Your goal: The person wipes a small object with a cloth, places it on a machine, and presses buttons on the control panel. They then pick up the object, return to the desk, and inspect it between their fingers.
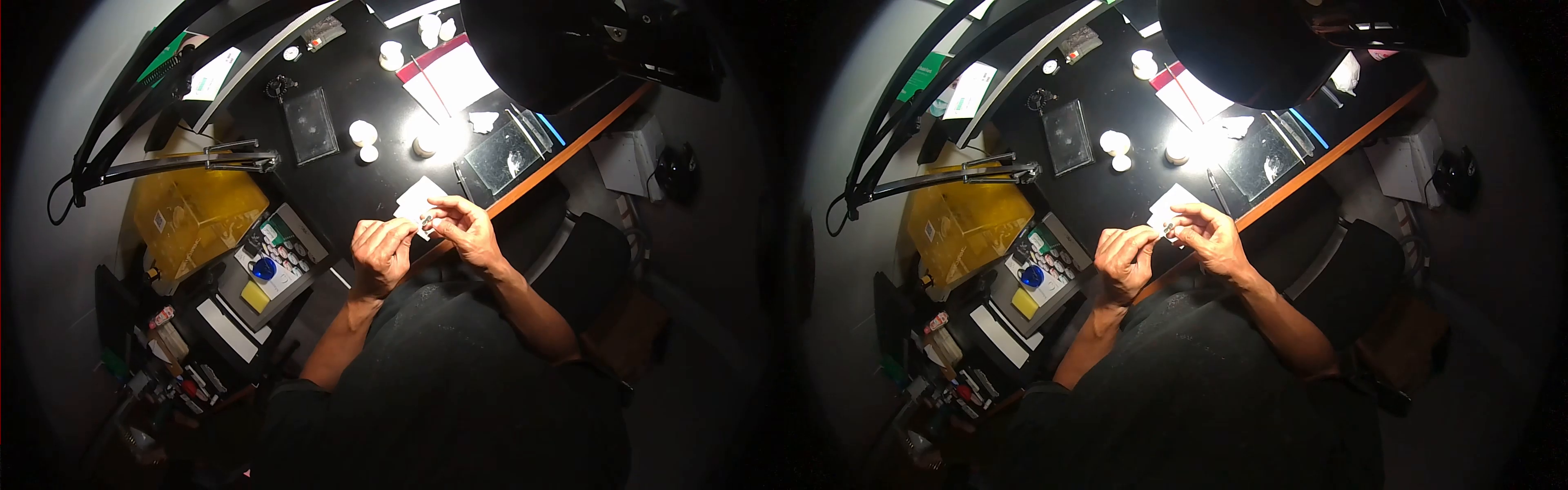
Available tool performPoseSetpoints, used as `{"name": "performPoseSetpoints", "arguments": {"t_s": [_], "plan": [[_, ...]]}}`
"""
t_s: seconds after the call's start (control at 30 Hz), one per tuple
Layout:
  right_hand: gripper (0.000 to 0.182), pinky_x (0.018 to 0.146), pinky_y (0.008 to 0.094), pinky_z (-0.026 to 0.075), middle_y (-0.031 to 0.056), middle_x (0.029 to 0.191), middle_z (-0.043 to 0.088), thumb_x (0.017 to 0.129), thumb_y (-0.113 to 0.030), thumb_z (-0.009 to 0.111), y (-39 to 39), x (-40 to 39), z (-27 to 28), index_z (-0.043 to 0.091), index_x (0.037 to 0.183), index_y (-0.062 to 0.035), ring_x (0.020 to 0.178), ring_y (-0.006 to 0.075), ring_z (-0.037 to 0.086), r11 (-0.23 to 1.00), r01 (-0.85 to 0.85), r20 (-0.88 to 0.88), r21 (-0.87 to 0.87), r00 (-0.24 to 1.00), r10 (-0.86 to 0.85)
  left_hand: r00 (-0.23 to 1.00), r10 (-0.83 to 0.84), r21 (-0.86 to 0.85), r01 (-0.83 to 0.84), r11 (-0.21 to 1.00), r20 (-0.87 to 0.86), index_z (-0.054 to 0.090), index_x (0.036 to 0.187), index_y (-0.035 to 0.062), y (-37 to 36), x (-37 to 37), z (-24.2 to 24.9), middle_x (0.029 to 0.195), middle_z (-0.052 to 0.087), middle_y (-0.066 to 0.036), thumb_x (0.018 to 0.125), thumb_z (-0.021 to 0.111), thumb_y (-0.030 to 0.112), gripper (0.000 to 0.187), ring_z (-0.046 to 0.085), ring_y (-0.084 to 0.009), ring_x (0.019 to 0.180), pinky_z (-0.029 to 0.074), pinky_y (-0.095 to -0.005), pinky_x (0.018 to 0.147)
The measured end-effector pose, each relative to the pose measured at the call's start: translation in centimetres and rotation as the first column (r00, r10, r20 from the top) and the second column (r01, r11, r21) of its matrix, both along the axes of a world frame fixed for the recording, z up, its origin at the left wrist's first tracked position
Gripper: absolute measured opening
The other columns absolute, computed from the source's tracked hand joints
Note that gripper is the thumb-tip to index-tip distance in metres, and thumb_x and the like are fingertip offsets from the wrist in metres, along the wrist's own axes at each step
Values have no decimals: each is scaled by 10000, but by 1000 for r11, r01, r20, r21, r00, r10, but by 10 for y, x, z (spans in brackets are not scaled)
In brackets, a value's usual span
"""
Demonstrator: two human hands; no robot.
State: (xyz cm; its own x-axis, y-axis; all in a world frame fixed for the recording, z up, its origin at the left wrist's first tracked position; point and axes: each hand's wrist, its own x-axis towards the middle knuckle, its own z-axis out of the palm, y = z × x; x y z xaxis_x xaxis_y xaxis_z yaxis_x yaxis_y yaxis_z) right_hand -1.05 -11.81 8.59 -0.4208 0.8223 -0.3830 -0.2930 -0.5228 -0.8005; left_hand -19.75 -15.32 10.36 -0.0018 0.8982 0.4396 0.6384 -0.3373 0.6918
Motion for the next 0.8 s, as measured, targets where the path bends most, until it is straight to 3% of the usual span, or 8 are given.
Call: {"name": "performPoseSetpoints", "arguments": {"t_s": [0.47, 0.8], "plan": [[450, 825, 226, 496, 30, 963, 604, 868, 52, 667, 0, 0, 8, 549, 1301, 15, 897, 82, 582, 997, -1, 28, 83, 1000, -1, 990, -136, 40, 137, 990, -36, 697, 884, 77, 1, -7, 2, 885, 727, -20, 736, 736, -40, 192, 660, -158, 724, 446, -315, 722], [477, 759, 213, 489, 29, 960, 604, 856, 71, 660, -1, 0, 15, 546, 1312, -4, 856, 68, 572, 978, 5, 62, 206, 998, -18, 998, -37, -11, 37, 999, 58, 730, 883, 86, 0, -3, 3, 875, 738, -17, 763, 800, 56, 142, 669, -159, 747, 444, -300, 721]]}}
